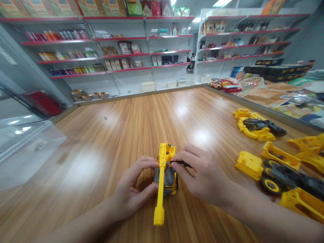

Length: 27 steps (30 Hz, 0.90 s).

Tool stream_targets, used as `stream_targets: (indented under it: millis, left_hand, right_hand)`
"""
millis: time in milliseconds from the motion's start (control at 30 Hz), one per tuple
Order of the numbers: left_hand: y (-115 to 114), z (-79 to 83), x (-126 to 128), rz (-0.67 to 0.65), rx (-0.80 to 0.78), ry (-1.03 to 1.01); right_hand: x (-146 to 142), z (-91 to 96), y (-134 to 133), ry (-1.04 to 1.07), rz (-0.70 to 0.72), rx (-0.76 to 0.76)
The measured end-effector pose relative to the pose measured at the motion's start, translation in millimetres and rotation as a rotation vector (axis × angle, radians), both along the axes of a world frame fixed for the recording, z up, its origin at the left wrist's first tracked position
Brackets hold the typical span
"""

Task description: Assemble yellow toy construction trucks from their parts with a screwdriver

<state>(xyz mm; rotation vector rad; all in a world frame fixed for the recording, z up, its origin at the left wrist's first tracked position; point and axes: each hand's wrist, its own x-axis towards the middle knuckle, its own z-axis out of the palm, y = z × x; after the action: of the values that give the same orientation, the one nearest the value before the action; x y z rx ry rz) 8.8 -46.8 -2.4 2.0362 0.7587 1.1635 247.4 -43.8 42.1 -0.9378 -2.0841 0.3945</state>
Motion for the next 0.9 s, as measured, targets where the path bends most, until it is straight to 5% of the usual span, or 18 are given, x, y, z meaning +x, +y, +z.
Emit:
stream_targets:
  millis: [900]
  left_hand:
    - [1, 12.8, 3, -0.028, 0.099, 0.031]
  right_hand:
    - [1, 1.9, 0, 0.068, 0.104, -0.063]
